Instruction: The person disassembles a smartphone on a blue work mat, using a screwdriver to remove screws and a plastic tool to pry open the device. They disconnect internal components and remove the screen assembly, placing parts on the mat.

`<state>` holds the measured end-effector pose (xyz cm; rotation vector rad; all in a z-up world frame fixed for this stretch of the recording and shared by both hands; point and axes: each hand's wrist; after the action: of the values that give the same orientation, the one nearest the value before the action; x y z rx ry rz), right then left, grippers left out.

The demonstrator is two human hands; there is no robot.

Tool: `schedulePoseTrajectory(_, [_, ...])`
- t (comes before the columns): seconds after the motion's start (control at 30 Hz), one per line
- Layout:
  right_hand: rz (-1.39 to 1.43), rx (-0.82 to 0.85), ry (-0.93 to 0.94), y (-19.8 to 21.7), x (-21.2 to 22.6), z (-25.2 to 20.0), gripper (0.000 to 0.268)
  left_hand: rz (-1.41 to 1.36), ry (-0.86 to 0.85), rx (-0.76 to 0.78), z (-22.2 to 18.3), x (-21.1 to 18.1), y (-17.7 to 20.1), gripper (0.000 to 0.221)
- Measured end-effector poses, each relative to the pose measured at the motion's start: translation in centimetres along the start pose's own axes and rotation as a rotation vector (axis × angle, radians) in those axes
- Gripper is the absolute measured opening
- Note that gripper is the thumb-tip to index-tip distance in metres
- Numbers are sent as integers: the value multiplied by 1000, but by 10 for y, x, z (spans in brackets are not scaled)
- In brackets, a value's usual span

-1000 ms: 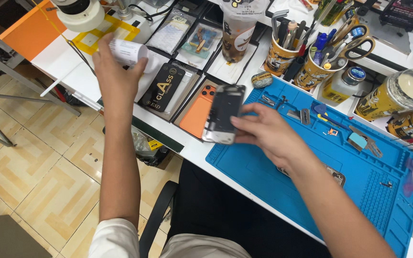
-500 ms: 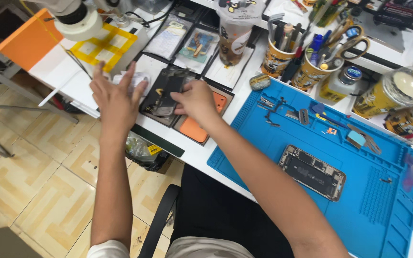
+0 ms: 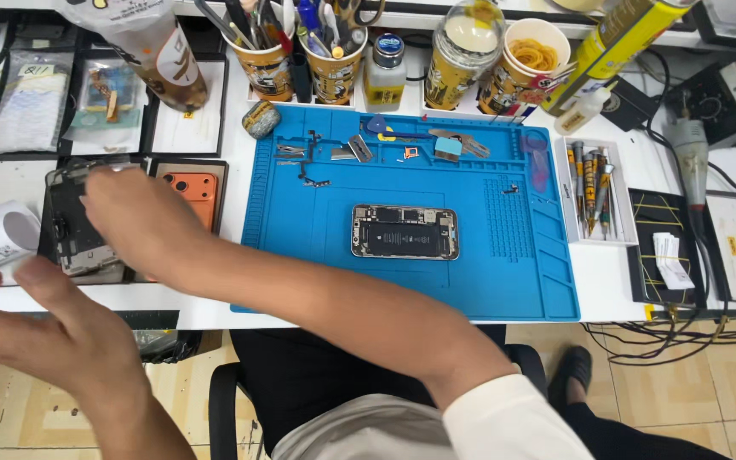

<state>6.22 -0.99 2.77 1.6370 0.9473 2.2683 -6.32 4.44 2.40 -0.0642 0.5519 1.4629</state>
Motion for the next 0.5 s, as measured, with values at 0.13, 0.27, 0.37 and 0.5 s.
schedulePoseTrajectory(0.13, [-324, 146, 124, 112, -30, -44, 36, -334, -12, 13, -9, -31, 2, 40])
schedulePoseTrajectory(0.27, [-550, 343, 22, 229, -92, -113, 82, -515, 58, 202, -18, -53, -5, 35])
schedulePoseTrajectory(0.37, [-705, 364, -106, 255, -93, -141, 88, -599, 87, 320, -15, -63, -24, 36])
schedulePoseTrajectory(0.5, [-646, 367, -74, 263, -97, -142, 83, -782, 171, 490, 18, -105, -51, 19])
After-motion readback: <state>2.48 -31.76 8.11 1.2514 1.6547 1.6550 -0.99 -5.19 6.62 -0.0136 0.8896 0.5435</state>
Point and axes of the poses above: each hand's wrist, its own z-axis towards the middle knuckle, its own y-axis out of the back of the hand, x = y × z, and after that the axes turned 9 degrees about -x, right-handed
